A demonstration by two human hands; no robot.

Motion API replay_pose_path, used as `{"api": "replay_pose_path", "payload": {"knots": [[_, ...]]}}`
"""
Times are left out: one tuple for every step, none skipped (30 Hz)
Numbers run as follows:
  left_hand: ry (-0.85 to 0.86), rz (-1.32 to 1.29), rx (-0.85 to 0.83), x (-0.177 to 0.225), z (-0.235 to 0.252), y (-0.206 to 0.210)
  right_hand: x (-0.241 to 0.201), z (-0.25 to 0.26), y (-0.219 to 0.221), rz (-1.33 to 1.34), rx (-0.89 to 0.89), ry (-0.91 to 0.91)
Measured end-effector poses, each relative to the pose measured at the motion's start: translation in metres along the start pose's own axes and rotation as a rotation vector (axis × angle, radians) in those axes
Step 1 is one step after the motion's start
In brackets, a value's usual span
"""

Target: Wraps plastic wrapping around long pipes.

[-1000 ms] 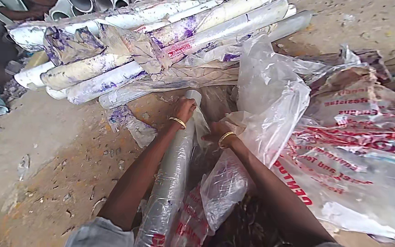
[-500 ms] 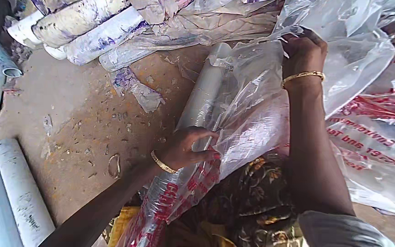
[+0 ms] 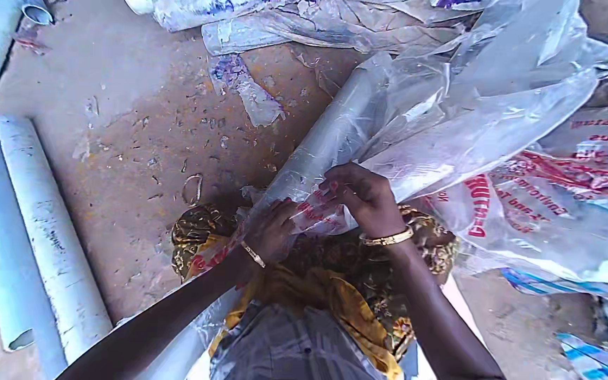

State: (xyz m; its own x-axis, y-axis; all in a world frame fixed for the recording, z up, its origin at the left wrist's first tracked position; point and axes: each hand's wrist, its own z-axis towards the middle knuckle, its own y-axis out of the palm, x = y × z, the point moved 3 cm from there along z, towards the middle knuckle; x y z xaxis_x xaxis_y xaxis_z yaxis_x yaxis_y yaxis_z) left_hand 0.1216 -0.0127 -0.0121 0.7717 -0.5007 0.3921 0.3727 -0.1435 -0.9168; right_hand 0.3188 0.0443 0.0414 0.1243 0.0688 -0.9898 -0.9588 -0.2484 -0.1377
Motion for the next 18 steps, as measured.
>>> {"api": "replay_pose_path", "payload": {"knots": [[-0.072, -0.128, 0.0, -0.004, -0.002, -0.005, 0.008, -0.024, 0.015, 0.029, -0.008, 0.121], [-0.134, -0.249, -0.007, -0.01, -0.002, -0.012, 0.016, -0.044, 0.029, 0.079, -0.03, 0.26], [-0.182, -0.36, -0.014, -0.019, -0.004, -0.018, 0.027, -0.062, 0.043, 0.153, -0.049, 0.414], [-0.213, -0.461, -0.023, -0.029, -0.005, -0.023, 0.039, -0.075, 0.057, 0.247, -0.041, 0.562], [-0.221, -0.547, -0.032, -0.041, -0.004, -0.027, 0.051, -0.082, 0.07, 0.353, 0.001, 0.682], [-0.224, -0.625, -0.054, -0.05, -0.005, -0.031, 0.061, -0.083, 0.081, 0.474, 0.064, 0.784], [-0.213, -0.7, -0.067, -0.059, -0.004, -0.035, 0.069, -0.076, 0.091, 0.592, 0.137, 0.848], [-0.188, -0.761, -0.061, -0.069, -0.002, -0.037, 0.073, -0.061, 0.1, 0.682, 0.237, 0.871], [-0.168, -0.817, -0.048, -0.079, -0.002, -0.039, 0.074, -0.044, 0.106, 0.704, 0.337, 0.853], [-0.158, -0.855, -0.027, -0.088, -0.003, -0.04, 0.069, -0.027, 0.111, 0.656, 0.403, 0.792], [-0.184, -0.88, -0.011, -0.093, -0.005, -0.045, 0.061, -0.014, 0.114, 0.544, 0.417, 0.701], [-0.238, -0.896, 0.013, -0.095, -0.009, -0.054, 0.05, -0.003, 0.115, 0.407, 0.396, 0.585], [-0.305, -0.895, 0.035, -0.096, -0.015, -0.065, 0.037, 0.004, 0.115, 0.271, 0.337, 0.458], [-0.369, -0.896, 0.018, -0.098, -0.025, -0.075, 0.024, 0.01, 0.116, 0.153, 0.28, 0.341], [-0.435, -0.867, -0.04, -0.103, -0.038, -0.083, 0.013, 0.017, 0.118, 0.042, 0.247, 0.228], [-0.502, -0.804, -0.127, -0.112, -0.053, -0.087, 0.001, 0.025, 0.119, -0.049, 0.224, 0.135], [-0.575, -0.73, -0.236, -0.119, -0.07, -0.087, -0.006, 0.035, 0.12, -0.136, 0.215, 0.065], [-0.634, -0.661, -0.35, -0.121, -0.085, -0.085, -0.007, 0.051, 0.122, -0.214, 0.224, -0.01]]}}
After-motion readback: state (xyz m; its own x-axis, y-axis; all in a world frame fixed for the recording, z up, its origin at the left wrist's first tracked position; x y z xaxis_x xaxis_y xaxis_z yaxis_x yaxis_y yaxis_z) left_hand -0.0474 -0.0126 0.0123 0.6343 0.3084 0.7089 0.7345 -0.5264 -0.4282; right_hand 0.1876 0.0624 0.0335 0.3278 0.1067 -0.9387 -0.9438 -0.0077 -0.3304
